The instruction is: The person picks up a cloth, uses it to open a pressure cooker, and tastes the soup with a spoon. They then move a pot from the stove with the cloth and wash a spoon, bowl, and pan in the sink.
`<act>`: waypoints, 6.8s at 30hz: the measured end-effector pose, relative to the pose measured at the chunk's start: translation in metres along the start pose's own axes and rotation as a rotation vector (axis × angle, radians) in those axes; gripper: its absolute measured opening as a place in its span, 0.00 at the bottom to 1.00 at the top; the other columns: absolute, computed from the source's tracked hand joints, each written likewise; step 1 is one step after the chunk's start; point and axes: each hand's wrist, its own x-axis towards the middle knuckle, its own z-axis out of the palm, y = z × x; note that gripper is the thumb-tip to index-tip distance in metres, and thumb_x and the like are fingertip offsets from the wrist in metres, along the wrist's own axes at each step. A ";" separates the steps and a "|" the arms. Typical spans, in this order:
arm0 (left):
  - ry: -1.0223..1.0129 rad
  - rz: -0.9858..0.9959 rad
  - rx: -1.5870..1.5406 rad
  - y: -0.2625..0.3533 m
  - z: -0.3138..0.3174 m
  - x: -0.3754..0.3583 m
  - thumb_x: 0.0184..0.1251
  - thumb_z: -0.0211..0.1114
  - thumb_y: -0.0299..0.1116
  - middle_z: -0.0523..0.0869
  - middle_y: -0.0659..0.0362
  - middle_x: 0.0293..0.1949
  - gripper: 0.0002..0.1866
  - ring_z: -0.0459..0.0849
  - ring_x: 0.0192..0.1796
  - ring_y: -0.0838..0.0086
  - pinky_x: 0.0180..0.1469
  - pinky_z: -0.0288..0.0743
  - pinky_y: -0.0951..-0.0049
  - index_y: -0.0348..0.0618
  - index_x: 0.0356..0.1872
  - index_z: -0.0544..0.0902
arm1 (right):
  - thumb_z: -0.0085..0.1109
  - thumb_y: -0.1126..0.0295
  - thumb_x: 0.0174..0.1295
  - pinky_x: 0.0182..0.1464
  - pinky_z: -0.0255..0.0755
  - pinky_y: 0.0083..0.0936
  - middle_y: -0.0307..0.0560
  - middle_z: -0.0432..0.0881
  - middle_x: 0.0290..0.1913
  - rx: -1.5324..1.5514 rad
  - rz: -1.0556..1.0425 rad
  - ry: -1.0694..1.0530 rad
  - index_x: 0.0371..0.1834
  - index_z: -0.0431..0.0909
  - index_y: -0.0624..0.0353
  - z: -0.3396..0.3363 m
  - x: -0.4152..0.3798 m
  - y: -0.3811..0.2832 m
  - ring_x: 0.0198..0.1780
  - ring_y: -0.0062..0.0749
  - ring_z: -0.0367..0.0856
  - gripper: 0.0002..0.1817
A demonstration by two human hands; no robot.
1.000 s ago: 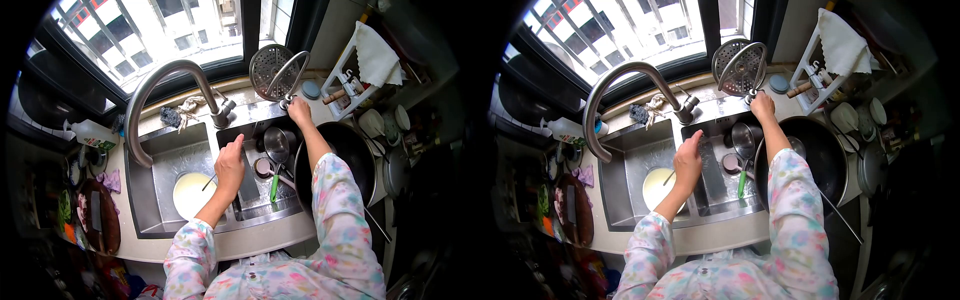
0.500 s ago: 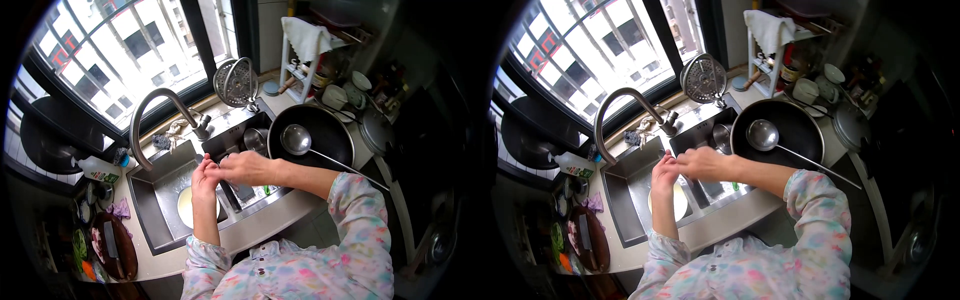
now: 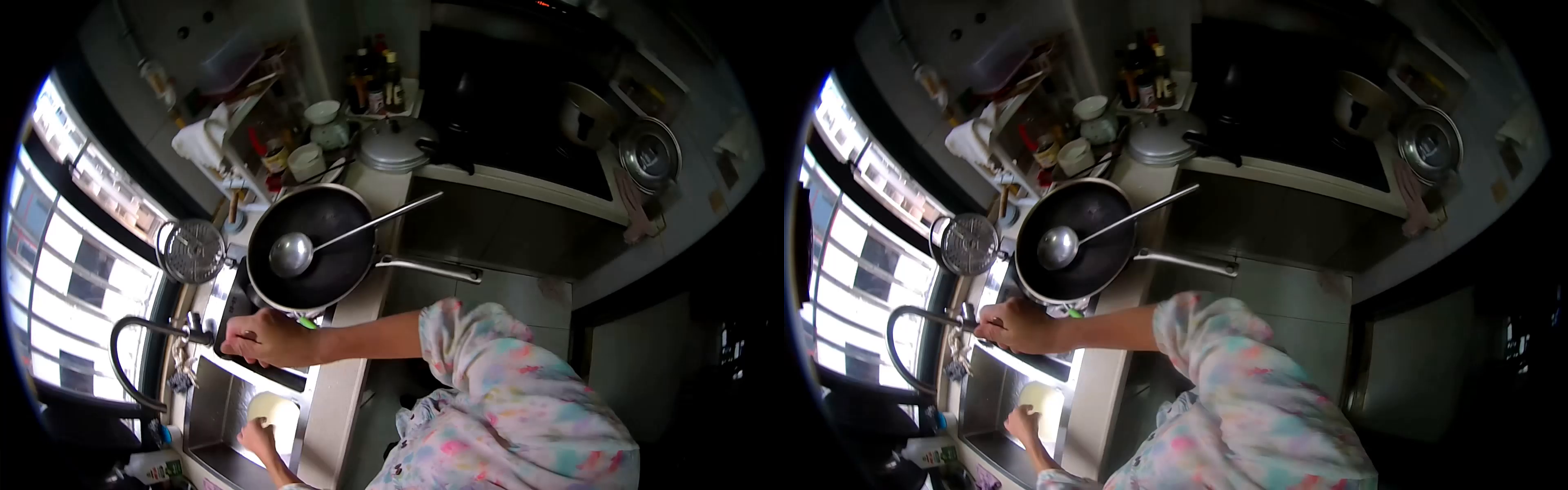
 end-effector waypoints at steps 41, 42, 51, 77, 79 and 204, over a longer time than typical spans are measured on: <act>-0.663 0.648 -0.915 0.872 0.351 -0.223 0.58 0.59 0.21 0.82 0.60 0.33 0.09 0.79 0.35 0.81 0.39 0.73 0.81 0.37 0.40 0.80 | 0.48 0.62 0.62 0.46 0.69 0.40 0.57 0.81 0.36 -1.366 0.869 0.806 0.38 0.80 0.56 -0.925 -0.416 -0.081 0.40 0.51 0.78 0.13; -0.698 0.665 -0.917 0.884 0.355 -0.226 0.61 0.60 0.24 0.83 0.61 0.33 0.09 0.79 0.34 0.81 0.39 0.73 0.82 0.37 0.42 0.79 | 0.47 0.65 0.61 0.45 0.69 0.42 0.58 0.80 0.35 -1.340 0.868 0.799 0.35 0.80 0.59 -0.927 -0.414 -0.080 0.40 0.52 0.78 0.12; -1.268 0.333 -1.148 0.972 0.329 -0.283 0.70 0.51 0.40 0.82 0.54 0.40 0.18 0.80 0.30 0.76 0.35 0.78 0.76 0.36 0.52 0.72 | 0.45 0.69 0.55 0.34 0.73 0.40 0.61 0.80 0.26 -1.330 0.774 0.526 0.26 0.77 0.67 -0.964 -0.412 -0.076 0.30 0.51 0.80 0.13; -1.181 0.215 -1.234 0.977 0.338 -0.298 0.63 0.59 0.29 0.83 0.47 0.38 0.16 0.80 0.21 0.73 0.24 0.73 0.83 0.40 0.52 0.72 | 0.48 0.69 0.62 0.34 0.71 0.28 0.47 0.79 0.29 -0.965 0.404 0.624 0.33 0.76 0.62 -0.982 -0.402 -0.078 0.30 0.34 0.78 0.09; -1.183 0.231 -1.239 0.977 0.339 -0.297 0.63 0.59 0.28 0.83 0.46 0.39 0.16 0.81 0.24 0.72 0.24 0.74 0.83 0.39 0.52 0.72 | 0.48 0.69 0.62 0.36 0.71 0.32 0.48 0.79 0.28 -1.085 0.416 0.439 0.31 0.76 0.61 -0.978 -0.409 -0.061 0.30 0.37 0.78 0.09; -1.300 0.373 -1.208 0.977 0.337 -0.284 0.62 0.56 0.24 0.82 0.47 0.41 0.18 0.78 0.25 0.75 0.31 0.73 0.80 0.36 0.53 0.69 | 0.47 0.73 0.54 0.15 0.69 0.23 0.50 0.79 0.19 -0.598 1.028 0.659 0.25 0.75 0.67 -0.959 -0.402 -0.080 0.16 0.28 0.77 0.09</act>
